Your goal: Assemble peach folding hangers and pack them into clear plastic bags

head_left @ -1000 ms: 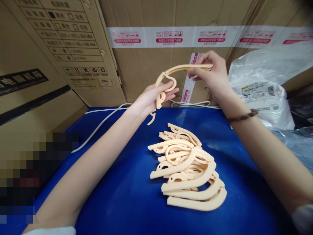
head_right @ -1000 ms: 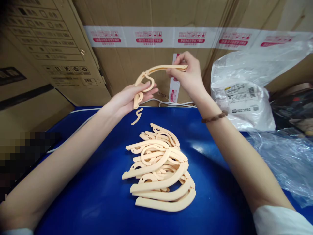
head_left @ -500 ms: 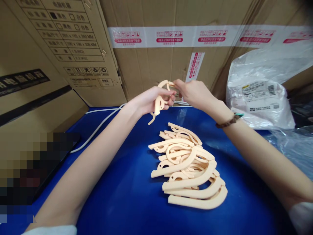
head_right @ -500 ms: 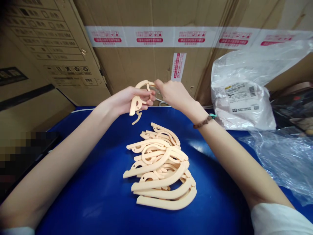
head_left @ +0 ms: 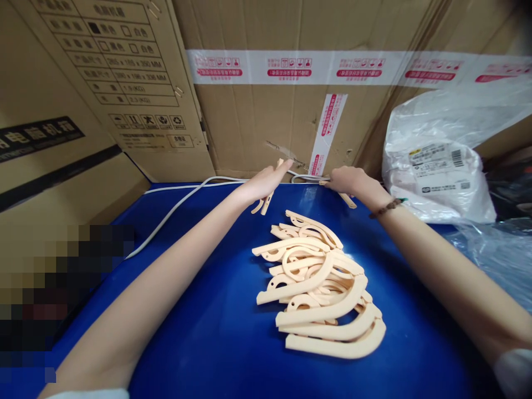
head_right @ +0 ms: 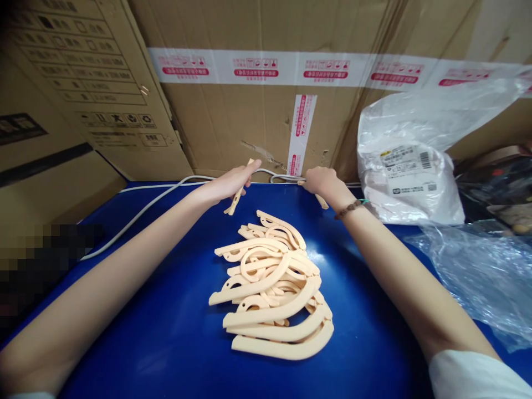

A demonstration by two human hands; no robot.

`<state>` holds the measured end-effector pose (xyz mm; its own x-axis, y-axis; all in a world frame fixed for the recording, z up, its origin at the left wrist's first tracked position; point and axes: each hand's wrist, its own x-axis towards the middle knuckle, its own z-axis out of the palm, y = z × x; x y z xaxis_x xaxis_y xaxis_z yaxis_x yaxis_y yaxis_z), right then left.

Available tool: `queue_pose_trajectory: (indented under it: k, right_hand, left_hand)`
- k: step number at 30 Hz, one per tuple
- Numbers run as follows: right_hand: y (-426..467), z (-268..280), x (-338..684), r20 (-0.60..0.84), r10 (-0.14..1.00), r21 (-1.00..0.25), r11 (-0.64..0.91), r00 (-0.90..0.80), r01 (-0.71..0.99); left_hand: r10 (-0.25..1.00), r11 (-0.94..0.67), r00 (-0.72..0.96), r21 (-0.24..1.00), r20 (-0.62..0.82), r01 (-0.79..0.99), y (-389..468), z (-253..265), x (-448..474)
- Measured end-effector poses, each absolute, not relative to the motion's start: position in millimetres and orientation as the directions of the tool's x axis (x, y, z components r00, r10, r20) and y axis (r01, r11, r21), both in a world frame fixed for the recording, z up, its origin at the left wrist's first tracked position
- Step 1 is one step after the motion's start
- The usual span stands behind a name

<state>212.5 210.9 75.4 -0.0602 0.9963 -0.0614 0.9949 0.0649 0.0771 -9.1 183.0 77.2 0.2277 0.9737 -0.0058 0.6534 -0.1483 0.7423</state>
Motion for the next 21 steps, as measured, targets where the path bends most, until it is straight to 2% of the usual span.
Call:
queue_pose_trajectory:
  k: [3,5,7,9,10,12,15,19,21]
  right_hand:
    - [206,79,203,0.055,0.997,0.057,0.052,-0.055,0.997]
    - [202,86,193,0.064,0.991,-0.011,0.115,-0.114,0.993]
    - [197,93,181,-0.004,0.963,-0.25,0.261,-0.271,0.932]
    - [192,99,171,0.007,0.902,-0.597,0.35,-0.432,0.722]
    - [191,100,168,0.04,0.886,-0.726,0.344,-0.462,0.596]
    - [189,103,166,0.077,0.894,-0.844,0.294,-0.441,0.448]
    - [193,102,172,0.095,0.905,-0.858,0.285,-0.415,0.427]
    - [203,95,184,0.272,0.866,-0.728,0.471,-0.42,0.498]
    - [208,91,186,0.305,0.837,-0.683,0.525,-0.455,0.507]
  left_hand:
    - [0.972,-0.147,0.237,0.792,0.003,0.592,183,75,-6]
    - [0.972,-0.135,0.233,0.854,0.017,0.503,181,76,-4]
    - [0.976,-0.129,0.212,0.912,0.047,0.39,178,79,0]
    - [0.979,-0.137,0.184,0.943,0.083,0.303,175,82,3]
    - [0.98,-0.141,0.171,0.952,0.097,0.27,174,83,5]
    - [0.984,-0.132,0.147,0.968,0.101,0.215,173,86,7]
    - [0.991,-0.103,0.096,0.986,0.09,0.131,173,87,9]
    - [0.997,-0.057,0.063,0.995,0.052,0.085,174,87,8]
    - [0.996,-0.042,0.077,0.997,0.037,0.064,173,88,8]
